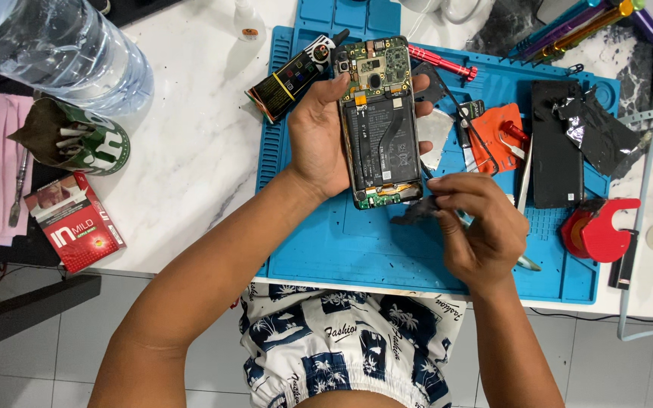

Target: The person disassembles a smartphone on a blue work mat, removing the back cover, disconnecting internal cables, and detaching the motherboard and battery. They handle the components by hand, placing removed parts on the mat.

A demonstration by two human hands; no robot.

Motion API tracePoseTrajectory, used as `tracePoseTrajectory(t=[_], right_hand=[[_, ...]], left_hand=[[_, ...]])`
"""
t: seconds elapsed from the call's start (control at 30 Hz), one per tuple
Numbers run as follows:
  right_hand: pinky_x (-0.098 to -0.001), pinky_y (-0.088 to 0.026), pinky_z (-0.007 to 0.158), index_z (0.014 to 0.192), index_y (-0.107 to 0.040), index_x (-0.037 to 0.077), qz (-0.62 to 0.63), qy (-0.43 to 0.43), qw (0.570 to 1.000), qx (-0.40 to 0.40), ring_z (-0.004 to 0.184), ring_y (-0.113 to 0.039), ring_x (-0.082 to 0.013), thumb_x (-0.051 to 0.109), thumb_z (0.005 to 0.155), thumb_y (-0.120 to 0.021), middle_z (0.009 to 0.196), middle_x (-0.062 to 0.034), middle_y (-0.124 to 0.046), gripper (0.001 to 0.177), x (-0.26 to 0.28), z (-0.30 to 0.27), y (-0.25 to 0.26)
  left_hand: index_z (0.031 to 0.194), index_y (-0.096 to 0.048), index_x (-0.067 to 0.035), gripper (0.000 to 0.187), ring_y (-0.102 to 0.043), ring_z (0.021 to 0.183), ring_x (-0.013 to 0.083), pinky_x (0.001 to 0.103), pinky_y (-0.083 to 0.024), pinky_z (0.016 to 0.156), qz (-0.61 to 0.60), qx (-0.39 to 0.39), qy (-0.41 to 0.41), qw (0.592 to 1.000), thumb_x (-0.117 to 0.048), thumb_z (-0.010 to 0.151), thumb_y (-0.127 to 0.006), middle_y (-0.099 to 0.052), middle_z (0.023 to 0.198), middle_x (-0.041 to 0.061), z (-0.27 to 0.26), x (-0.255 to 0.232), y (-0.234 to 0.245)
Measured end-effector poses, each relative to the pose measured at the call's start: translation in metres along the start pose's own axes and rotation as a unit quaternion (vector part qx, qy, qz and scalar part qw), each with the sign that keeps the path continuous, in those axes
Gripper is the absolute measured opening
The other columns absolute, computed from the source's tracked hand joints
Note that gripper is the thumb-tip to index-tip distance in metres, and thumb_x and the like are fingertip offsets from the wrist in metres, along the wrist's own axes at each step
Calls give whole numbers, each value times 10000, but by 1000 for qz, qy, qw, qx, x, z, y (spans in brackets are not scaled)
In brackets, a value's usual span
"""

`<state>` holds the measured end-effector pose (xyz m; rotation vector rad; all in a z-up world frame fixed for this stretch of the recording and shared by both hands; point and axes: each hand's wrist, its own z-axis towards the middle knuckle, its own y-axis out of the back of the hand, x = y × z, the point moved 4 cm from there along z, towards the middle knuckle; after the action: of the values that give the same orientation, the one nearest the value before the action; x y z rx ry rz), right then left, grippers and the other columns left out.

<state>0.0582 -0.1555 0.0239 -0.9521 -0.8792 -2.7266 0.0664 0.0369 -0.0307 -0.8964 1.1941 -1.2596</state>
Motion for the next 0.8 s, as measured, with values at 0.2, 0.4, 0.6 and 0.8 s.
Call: tracePoseTrajectory(t=[0.2,0.4,0.6,0.8], right_hand=[[-419,-463,842,946,-534,47,-57,34,995,69,927,-556,-315,-51,972,-599,1038,-141,-727,120,1,2,-5],[-471,-481,901,972,-535,45,-94,78,989,87,1002,-626,-388,-86,954,-607,1100,-172,-738,151,1,-1,-8],[-496,-503,905,973,-529,35,-116,93,986,81,1011,-660,-428,-37,988,-594,1122,-186,-735,99,2,-3,-10],[-507,-502,907,968,-507,28,-120,86,986,74,1009,-637,-455,-41,1006,-545,1162,-223,-715,87,4,-2,-10]], left_hand=[[1439,-528,-10,575,-570,1320,381,667,-493,1063,3,-12,-6,1000,-373,996,-571,-558,1461,216,1,0,2],[1437,-530,-14,574,-587,1303,362,653,-501,1062,-1,-14,-3,1000,-370,991,-589,-566,1456,200,1,0,0],[1418,-532,3,564,-599,1283,376,663,-497,1063,-3,-19,-15,1000,-358,988,-595,-569,1443,215,1,-3,-3],[1401,-542,10,555,-604,1268,365,649,-511,1043,-6,-28,-12,1000,-354,985,-594,-578,1427,208,1,-2,-3]])
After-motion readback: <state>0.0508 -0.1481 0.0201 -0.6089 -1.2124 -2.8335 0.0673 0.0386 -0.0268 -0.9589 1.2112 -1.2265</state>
